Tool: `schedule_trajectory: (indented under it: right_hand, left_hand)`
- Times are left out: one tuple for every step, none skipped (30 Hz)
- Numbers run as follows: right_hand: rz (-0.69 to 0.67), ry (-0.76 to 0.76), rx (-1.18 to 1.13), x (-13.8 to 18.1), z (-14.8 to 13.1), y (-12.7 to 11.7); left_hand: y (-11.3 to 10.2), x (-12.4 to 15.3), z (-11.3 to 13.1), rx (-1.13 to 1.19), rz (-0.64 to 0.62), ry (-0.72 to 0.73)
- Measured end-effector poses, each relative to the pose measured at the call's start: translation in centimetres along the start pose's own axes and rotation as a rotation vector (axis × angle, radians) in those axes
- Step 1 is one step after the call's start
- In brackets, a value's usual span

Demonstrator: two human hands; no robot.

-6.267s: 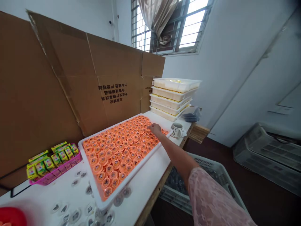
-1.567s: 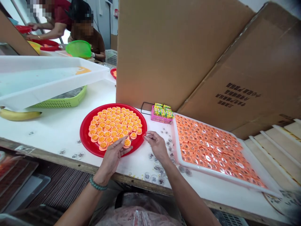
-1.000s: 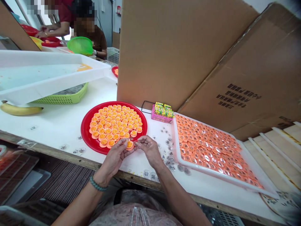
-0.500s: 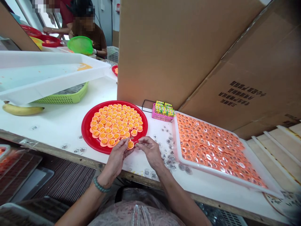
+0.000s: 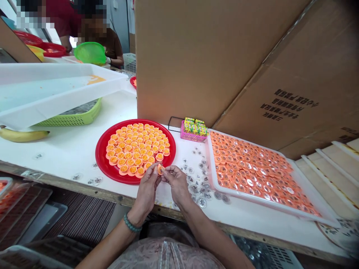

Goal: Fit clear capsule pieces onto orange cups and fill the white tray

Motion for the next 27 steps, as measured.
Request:
schedule_trajectory:
  right_hand:
    - [0.012, -0.008, 0.007, 0.0, -0.1, 0.0]
    - [0.016, -0.014, 0.013, 0.1, -0.2, 0.1]
    - [0.015, -0.02, 0.019, 0.1, -0.3, 0.2]
    - [0.011, -0.024, 0.024, 0.2, -0.4, 0.3]
    - [0.003, -0.026, 0.03, 0.2, -0.6, 0.4]
    - [-0.009, -0.024, 0.037, 0.2, -0.7, 0.4]
    - [-0.024, -0.019, 0.045, 0.3, -0.8, 0.5]
    - [-0.04, -0.015, 0.054, 0.3, -1.0, 0.6]
    - [-0.058, -0.01, 0.066, 0.3, -1.1, 0.7]
    - [-0.072, -0.006, 0.083, 0.3, -1.2, 0.7]
    - [-0.081, -0.003, 0.101, 0.4, -1.2, 0.8]
    - [-0.084, 0.0, 0.119, 0.4, -1.2, 0.7]
    - [-0.085, 0.002, 0.134, 0.4, -1.2, 0.7]
    - [-0.086, 0.004, 0.146, 0.4, -1.2, 0.6]
    - [-0.088, 0.002, 0.154, 0.4, -1.2, 0.5]
    - [-0.091, -0.01, 0.165, 0.3, -1.4, 0.5]
    - [-0.099, -0.032, 0.185, 0.3, -1.7, 0.4]
    - [-0.115, -0.06, 0.219, 0.3, -2.1, 0.5]
    - [-0.144, -0.089, 0.266, 0.3, -2.6, 0.6]
    - [-0.182, -0.115, 0.321, 0.4, -3.1, 0.9]
    - [-0.223, -0.134, 0.376, 0.5, -3.5, 1.2]
    - [-0.26, -0.148, 0.424, 0.6, -3.9, 1.4]
    - [-0.283, -0.158, 0.458, 0.7, -4.2, 1.6]
    - [-0.29, -0.169, 0.48, 0.8, -4.5, 1.6]
    - [-0.286, -0.177, 0.493, 0.8, -4.8, 1.6]
    - [-0.277, -0.178, 0.498, 0.9, -4.9, 1.6]
    - [-0.272, -0.173, 0.499, 1.0, -4.9, 1.6]
  left_hand:
    - [0.0, 0.0, 0.0, -0.004, 0.003, 0.01]
    - [0.1, 0.1, 0.0, -0.01, 0.003, 0.022]
    - [0.1, 0.2, 0.0, -0.02, 0.001, 0.036]
    - [0.1, 0.2, 0.1, -0.034, -0.003, 0.05]
    - [0.2, 0.3, 0.1, -0.053, -0.01, 0.062]
    - [0.2, 0.4, 0.2, -0.079, -0.016, 0.074]
    - [0.2, 0.4, 0.3, -0.112, -0.018, 0.088]
    - [0.1, 0.5, 0.5, -0.148, -0.015, 0.103]
    - [0.0, 0.5, 0.6, -0.186, -0.013, 0.118]
    - [0.0, 0.5, 0.7, -0.222, -0.011, 0.129]
    - [-0.1, 0.5, 0.8, -0.252, -0.013, 0.137]
    - [0.0, 0.4, 0.9, -0.273, -0.019, 0.139]
    - [0.0, 0.4, 0.9, -0.286, -0.03, 0.136]
    - [0.1, 0.4, 1.0, -0.293, -0.044, 0.13]
    - [0.2, 0.3, 1.0, -0.295, -0.059, 0.123]
    - [0.4, 0.3, 1.0, -0.292, -0.077, 0.117]
    - [0.5, 0.3, 1.1, -0.286, -0.096, 0.111]
    - [0.7, 0.2, 1.2, -0.276, -0.112, 0.11]
    - [0.8, 0.2, 1.4, -0.267, -0.123, 0.111]
    - [0.9, 0.2, 1.5, -0.263, -0.129, 0.115]
    - [0.9, 0.3, 1.6, -0.266, -0.133, 0.12]
    - [0.9, 0.3, 1.7, -0.275, -0.135, 0.124]
    - [1.0, 0.3, 1.8, -0.288, -0.136, 0.126]
    - [0.9, 0.3, 1.8, -0.308, -0.135, 0.128]
    - [0.9, 0.3, 1.8, -0.331, -0.133, 0.13]
    - [0.9, 0.3, 1.8, -0.353, -0.129, 0.135]
    - [0.9, 0.3, 1.9, -0.378, -0.124, 0.143]
Point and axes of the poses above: each hand's wrist, its own x-axis away from the middle knuckle, its own y-axis out of the palm, z = x × y, the point moved 9 cm from there along -x, towards the middle knuckle, and after that the axes turned 15 degrees about -x, right-handed, at the moved point
